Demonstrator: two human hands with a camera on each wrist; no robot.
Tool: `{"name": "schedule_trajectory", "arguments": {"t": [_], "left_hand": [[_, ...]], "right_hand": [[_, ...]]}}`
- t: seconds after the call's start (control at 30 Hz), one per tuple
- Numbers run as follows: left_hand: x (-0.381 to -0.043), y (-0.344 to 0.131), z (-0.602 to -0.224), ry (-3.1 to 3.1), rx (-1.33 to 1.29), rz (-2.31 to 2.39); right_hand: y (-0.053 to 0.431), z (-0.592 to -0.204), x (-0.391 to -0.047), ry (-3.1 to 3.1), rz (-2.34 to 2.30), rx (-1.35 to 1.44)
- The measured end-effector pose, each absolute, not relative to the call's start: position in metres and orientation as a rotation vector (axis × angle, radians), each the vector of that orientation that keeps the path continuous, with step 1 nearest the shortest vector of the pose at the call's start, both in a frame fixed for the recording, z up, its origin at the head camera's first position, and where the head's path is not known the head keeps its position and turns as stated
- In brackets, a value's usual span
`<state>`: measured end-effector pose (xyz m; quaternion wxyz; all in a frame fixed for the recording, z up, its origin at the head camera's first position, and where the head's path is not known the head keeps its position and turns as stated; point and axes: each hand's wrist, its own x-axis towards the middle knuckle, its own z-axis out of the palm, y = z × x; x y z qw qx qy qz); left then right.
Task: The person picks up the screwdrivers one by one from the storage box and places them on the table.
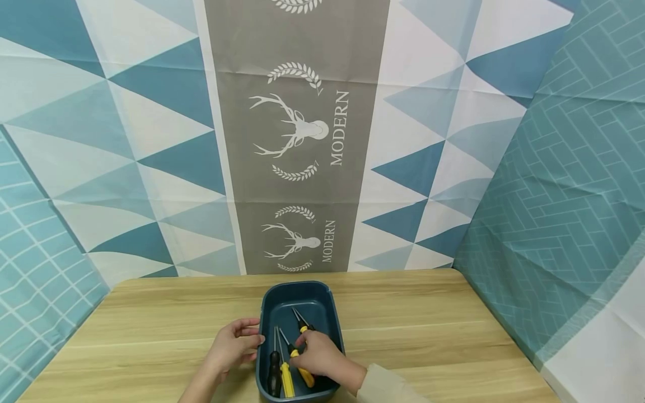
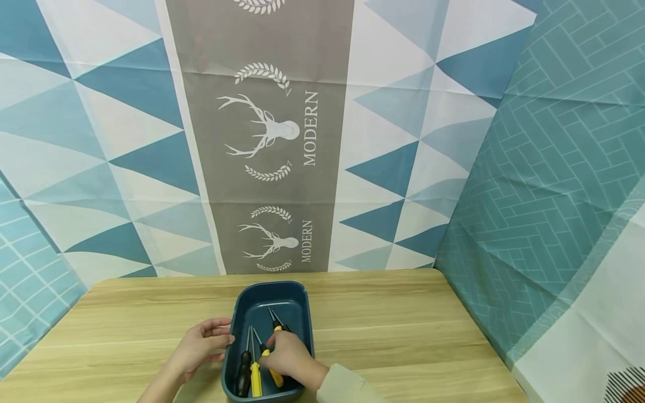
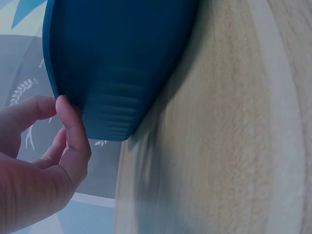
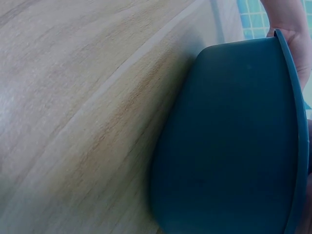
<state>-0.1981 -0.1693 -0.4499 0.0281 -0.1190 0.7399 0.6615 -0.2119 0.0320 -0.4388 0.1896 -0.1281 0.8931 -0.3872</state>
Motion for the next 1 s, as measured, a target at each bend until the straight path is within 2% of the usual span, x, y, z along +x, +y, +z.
{"name": "schedule_trajectory", "arguments": {"t": [1.0], "left_hand": [[-0.197, -0.170, -0.447, 2.266, -0.373, 2.040]], "right_hand": [[0.021, -0.446, -0.211, 2.633, -0.959, -0.368]]}}
